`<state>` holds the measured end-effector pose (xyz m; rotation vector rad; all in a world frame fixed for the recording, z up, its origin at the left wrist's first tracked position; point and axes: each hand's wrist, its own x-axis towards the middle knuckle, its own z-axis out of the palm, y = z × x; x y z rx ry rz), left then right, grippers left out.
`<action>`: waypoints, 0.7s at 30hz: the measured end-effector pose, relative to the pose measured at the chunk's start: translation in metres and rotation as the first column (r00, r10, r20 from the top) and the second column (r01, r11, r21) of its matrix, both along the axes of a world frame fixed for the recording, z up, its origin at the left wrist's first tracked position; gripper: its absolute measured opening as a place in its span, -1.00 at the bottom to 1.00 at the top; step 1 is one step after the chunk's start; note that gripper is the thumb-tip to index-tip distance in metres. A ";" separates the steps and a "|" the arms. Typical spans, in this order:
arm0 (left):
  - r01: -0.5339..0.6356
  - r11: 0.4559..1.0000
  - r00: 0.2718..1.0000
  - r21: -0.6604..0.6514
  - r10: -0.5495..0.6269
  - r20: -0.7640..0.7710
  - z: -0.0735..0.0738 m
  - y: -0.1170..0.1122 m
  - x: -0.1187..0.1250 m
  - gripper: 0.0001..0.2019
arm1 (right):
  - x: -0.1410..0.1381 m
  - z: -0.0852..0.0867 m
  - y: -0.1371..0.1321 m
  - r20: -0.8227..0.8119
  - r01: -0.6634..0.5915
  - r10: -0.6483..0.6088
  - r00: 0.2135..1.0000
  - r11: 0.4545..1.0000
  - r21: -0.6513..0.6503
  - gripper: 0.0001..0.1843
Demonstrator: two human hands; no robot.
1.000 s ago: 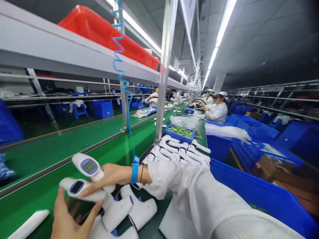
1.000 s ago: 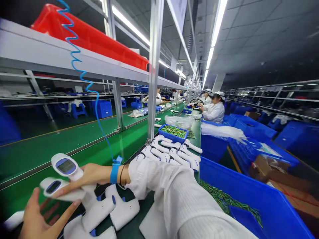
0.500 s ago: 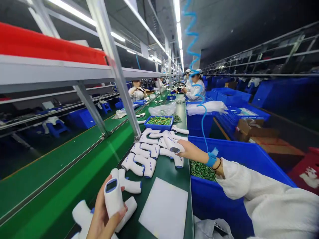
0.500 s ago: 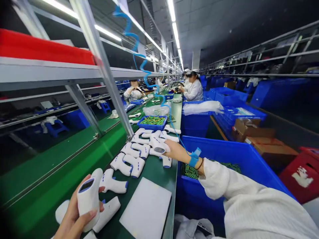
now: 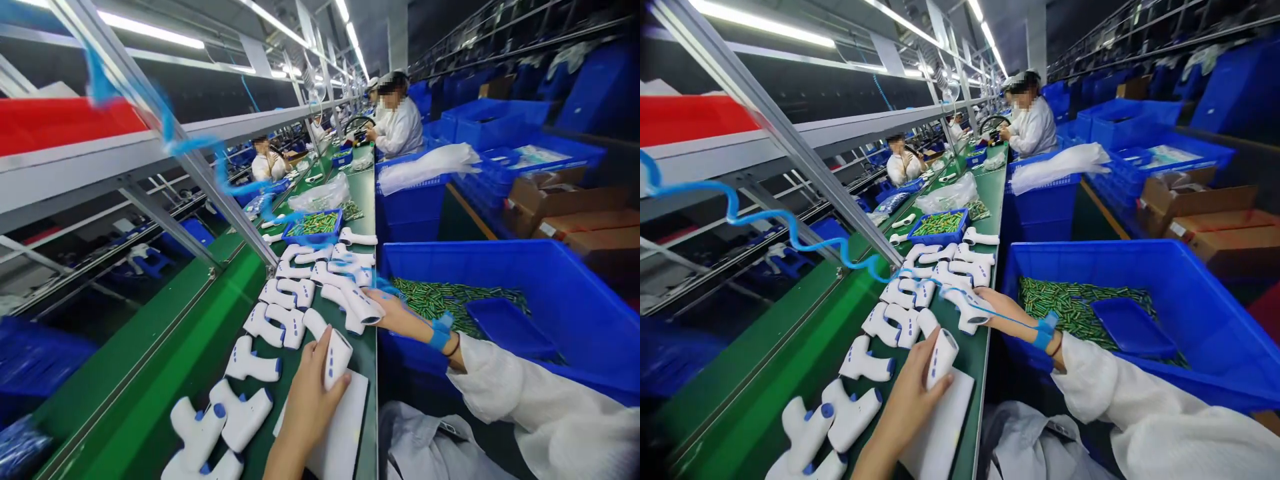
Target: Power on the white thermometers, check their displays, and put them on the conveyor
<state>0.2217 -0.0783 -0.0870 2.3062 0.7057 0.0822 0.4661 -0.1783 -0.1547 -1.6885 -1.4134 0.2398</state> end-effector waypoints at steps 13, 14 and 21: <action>0.111 0.960 0.986 -0.258 -0.073 0.152 -0.010 0.040 0.002 -0.57 | 0.017 0.000 -0.001 -0.046 0.016 -0.016 0.999 1.000 0.014 -0.48; 0.153 0.924 0.979 -0.350 -0.093 0.182 -0.009 0.048 -0.004 -0.63 | 0.017 -0.001 -0.001 -0.050 0.027 -0.026 0.998 0.999 0.018 -0.50; 0.206 0.978 0.978 -0.032 -0.205 0.031 -0.003 0.060 0.000 -0.80 | 0.004 0.001 0.009 0.030 -0.025 0.023 0.999 0.998 0.059 -0.51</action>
